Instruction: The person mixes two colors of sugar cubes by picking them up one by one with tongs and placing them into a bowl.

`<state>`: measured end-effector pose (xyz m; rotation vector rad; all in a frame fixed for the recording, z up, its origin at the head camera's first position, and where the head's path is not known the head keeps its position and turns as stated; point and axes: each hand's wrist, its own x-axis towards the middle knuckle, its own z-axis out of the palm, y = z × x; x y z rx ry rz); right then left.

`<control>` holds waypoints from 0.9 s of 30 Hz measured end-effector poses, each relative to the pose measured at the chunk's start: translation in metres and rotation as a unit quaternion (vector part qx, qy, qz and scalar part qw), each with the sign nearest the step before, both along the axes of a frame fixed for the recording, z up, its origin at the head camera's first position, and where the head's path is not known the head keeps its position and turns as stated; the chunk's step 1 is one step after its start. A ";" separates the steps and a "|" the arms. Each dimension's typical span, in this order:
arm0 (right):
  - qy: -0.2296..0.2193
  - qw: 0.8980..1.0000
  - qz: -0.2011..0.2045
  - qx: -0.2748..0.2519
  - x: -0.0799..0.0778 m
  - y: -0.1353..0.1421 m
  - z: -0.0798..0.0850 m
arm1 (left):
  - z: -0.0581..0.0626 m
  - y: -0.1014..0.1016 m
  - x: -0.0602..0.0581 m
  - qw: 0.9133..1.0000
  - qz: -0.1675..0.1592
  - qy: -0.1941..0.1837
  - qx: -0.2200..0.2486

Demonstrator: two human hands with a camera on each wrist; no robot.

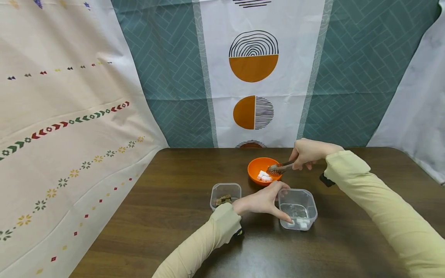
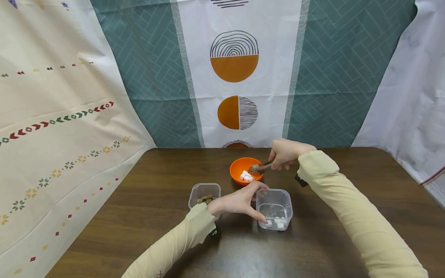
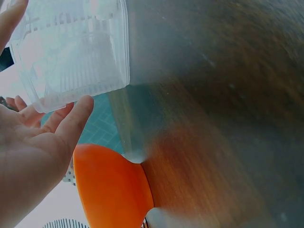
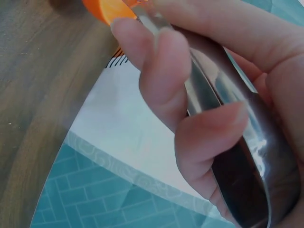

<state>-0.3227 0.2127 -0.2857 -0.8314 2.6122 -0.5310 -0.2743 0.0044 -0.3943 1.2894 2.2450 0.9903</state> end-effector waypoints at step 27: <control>-0.002 0.999 -0.024 -0.026 0.041 0.022 0.035 | -0.001 0.001 0.000 1.000 0.006 0.008 0.003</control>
